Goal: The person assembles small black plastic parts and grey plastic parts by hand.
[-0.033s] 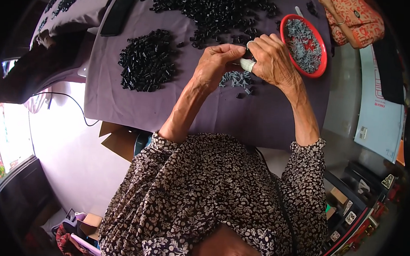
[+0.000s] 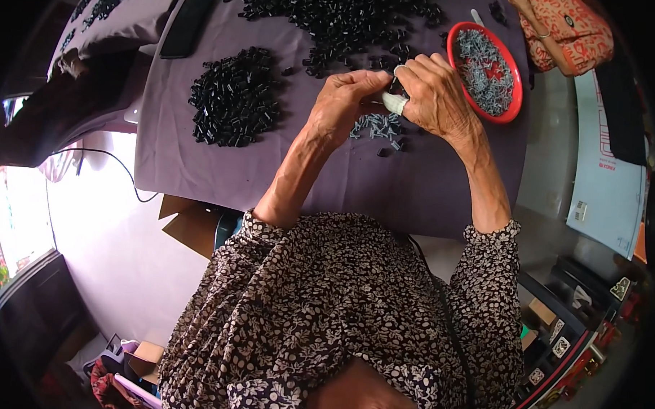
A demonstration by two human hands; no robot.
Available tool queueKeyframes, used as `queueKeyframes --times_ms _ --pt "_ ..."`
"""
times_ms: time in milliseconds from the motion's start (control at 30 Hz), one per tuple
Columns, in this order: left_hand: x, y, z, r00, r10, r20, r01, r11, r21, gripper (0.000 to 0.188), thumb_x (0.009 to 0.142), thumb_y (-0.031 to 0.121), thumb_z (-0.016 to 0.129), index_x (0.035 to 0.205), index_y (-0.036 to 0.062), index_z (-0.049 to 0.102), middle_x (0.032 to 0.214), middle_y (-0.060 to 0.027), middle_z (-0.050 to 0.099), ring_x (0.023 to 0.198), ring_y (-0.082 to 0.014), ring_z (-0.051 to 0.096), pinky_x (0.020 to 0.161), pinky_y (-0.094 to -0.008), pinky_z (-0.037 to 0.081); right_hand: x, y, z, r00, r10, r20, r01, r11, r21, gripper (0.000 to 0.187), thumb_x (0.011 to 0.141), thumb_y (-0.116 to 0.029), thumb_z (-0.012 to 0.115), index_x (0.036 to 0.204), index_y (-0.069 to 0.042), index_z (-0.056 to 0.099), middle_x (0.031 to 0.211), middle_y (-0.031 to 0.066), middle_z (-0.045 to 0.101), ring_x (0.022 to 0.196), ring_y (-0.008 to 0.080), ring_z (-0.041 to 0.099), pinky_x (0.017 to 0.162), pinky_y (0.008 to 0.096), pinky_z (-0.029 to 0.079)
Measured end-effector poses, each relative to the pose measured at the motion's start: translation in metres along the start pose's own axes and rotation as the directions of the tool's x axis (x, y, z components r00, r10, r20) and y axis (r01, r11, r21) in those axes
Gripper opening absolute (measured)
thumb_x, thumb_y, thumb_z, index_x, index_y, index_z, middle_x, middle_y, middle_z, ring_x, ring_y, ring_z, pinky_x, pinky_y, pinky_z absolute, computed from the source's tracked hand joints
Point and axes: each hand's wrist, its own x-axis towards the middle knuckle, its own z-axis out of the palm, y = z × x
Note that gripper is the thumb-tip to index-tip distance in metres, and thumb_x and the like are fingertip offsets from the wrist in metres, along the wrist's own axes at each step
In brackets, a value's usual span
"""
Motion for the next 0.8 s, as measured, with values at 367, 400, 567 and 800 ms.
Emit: queueKeyframes --times_ms 367,400,567,800 --pt "-0.002 -0.007 0.002 0.998 0.069 0.014 -0.070 0.947 0.314 0.017 0.080 0.014 0.063 0.085 -0.0019 0.064 0.077 -0.0063 0.063 0.070 -0.0113 0.058 0.068 -0.0251 0.046 -0.012 -0.005 0.002 0.999 -0.014 0.040 0.015 1.000 -0.025 0.024 0.066 -0.018 0.067 0.063 -0.003 0.048 0.060 0.0077 0.050 0.059 0.0229 0.048 0.057 0.0337 0.036" --pt "-0.002 -0.009 0.003 0.997 0.077 0.007 -0.074 0.927 0.369 0.016 0.079 0.014 0.065 0.085 -0.0017 0.065 0.077 -0.0059 0.063 0.070 -0.0099 0.057 0.066 -0.0236 0.045 -0.015 -0.004 0.003 0.998 0.008 0.056 -0.008 1.000 0.005 0.025 0.067 -0.018 0.067 0.063 -0.003 0.048 0.060 0.0076 0.049 0.059 0.0225 0.047 0.057 0.0336 0.036" --pt "-0.005 -0.011 0.009 1.000 0.030 -0.005 -0.025 0.916 0.401 0.013 0.078 0.012 0.064 0.082 0.0002 0.066 0.070 -0.0018 0.061 0.063 -0.0049 0.052 0.056 -0.0195 0.039 -0.025 -0.003 0.008 0.999 -0.016 0.048 0.017 1.000 -0.009 0.030 0.068 -0.021 0.069 0.059 -0.005 0.045 0.055 0.0069 0.048 0.054 0.0212 0.047 0.054 0.0326 0.036" --pt "-0.006 -0.014 0.009 1.000 0.012 0.015 -0.018 0.895 0.446 0.013 0.077 0.012 0.064 0.081 0.0000 0.066 0.068 -0.0017 0.061 0.061 -0.0051 0.051 0.055 -0.0199 0.039 -0.034 0.000 0.012 0.997 -0.056 0.055 0.058 0.998 -0.033 0.022 0.066 -0.016 0.064 0.058 -0.005 0.046 0.052 0.0076 0.048 0.051 0.0202 0.048 0.054 0.0322 0.036"
